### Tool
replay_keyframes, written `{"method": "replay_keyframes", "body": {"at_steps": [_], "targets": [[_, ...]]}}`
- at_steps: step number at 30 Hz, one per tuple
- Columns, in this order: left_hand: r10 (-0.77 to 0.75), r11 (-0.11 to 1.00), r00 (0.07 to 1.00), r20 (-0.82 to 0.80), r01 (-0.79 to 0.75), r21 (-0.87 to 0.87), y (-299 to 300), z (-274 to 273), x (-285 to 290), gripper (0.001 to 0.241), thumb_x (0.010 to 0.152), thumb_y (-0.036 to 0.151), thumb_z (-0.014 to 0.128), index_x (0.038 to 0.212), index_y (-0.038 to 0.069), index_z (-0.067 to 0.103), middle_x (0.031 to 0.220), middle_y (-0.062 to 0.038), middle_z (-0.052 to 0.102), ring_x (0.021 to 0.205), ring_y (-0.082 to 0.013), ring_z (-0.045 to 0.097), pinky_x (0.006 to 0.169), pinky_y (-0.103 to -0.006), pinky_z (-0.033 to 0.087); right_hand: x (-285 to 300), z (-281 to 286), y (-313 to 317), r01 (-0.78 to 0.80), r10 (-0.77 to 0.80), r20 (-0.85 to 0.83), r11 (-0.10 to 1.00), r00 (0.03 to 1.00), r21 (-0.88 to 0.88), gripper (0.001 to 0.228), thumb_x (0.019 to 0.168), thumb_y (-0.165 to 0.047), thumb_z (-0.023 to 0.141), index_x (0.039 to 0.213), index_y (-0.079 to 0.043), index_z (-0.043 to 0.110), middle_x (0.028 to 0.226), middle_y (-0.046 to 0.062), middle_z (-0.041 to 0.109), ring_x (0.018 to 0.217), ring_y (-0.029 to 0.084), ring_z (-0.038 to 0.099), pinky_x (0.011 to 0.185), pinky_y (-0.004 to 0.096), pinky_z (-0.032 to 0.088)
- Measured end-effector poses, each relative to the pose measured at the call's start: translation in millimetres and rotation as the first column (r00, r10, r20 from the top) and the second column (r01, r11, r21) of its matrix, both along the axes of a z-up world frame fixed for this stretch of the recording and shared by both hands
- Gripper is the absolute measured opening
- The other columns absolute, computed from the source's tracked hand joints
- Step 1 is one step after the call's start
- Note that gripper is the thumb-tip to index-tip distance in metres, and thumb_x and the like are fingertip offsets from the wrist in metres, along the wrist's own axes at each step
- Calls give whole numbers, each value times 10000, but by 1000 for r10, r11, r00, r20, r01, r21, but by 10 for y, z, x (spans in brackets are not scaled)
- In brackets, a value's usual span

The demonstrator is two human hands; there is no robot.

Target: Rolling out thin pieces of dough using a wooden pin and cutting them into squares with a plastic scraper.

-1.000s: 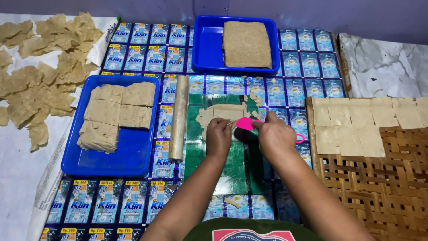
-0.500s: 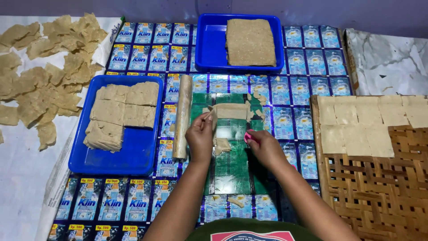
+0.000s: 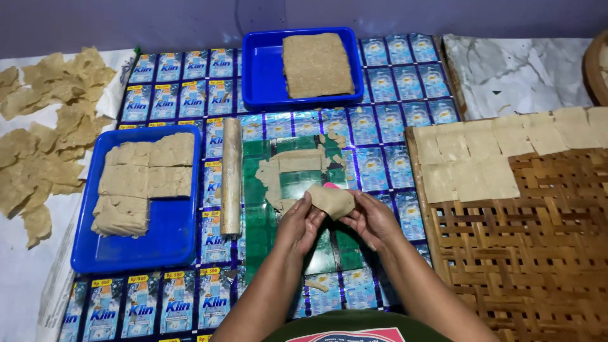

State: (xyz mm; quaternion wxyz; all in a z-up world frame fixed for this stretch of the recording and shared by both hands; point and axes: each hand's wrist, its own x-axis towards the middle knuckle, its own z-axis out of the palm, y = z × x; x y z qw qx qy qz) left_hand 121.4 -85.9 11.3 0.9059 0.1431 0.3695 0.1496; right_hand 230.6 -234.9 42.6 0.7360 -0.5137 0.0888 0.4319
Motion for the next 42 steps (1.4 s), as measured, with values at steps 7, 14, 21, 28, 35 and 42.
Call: {"method": "replay_keyframes", "body": {"at_steps": [7, 14, 21, 28, 35, 42], "targets": [[-293, 953, 956, 12, 293, -78, -607, 43, 165, 448, 919, 375, 794, 1118, 11, 625, 936, -123, 615, 853, -241, 694, 898, -425, 622, 141, 192, -761, 100, -88, 67, 974, 994, -202, 335, 1044, -182, 524, 1332, -36, 612, 1200, 148, 644, 1043, 331, 698, 927, 531, 574], [-762, 644, 647, -43, 763, 60, -989, -62, 233, 869, 1043, 602, 568, 1399, -173, 402, 1290, -419, 575, 1166, -459, 652, 959, -509, 557, 417, 400, -1450, 137, -86, 176, 942, 981, -305, 296, 1024, -151, 552, 1273, -25, 650, 1078, 101, 648, 855, 249, 694, 688, 405, 643], [-792, 573, 585, -174, 811, 120, -1123, 303, 195, 633, 949, 457, 633, 1256, -95, 607, 1098, -202, 715, 872, -235, 711, 727, -294, 597, 1691, 616, -1937, 273, -105, 392, 874, 914, -402, 316, 1029, -111, 532, 1310, -26, 652, 1055, 181, 627, 666, 165, 606, 562, 185, 545], [-786, 561, 581, -209, 814, 154, -1106, 403, 96, 590, 990, 369, 588, 1408, -47, 575, 1160, -169, 716, 918, -197, 707, 767, -273, 595, 2606, 638, -2295, 505, -409, 498, 861, 765, -69, 355, 1049, -171, 535, 1390, -92, 601, 997, 3, 607, 650, 2, 552, 619, 187, 625], [-789, 533, 592, -165, 793, 296, -1033, 365, -18, 631, 986, 369, 529, 1504, 9, 508, 1260, -166, 702, 1038, -220, 707, 853, -296, 586, 2609, 241, -2712, 642, -481, 460, 703, 746, -306, 363, 1008, -134, 541, 1366, -114, 600, 1190, 66, 577, 922, 106, 598, 919, 327, 660], [-806, 508, 582, -110, 775, 376, -1012, 193, -69, 620, 996, 334, 510, 1533, 29, 452, 1334, -157, 683, 1124, -231, 695, 923, -323, 575, 2439, 298, -2742, 650, -438, 504, 650, 744, -395, 346, 1018, -123, 551, 1357, -131, 615, 1127, 31, 563, 839, 57, 547, 871, 288, 679]]}}
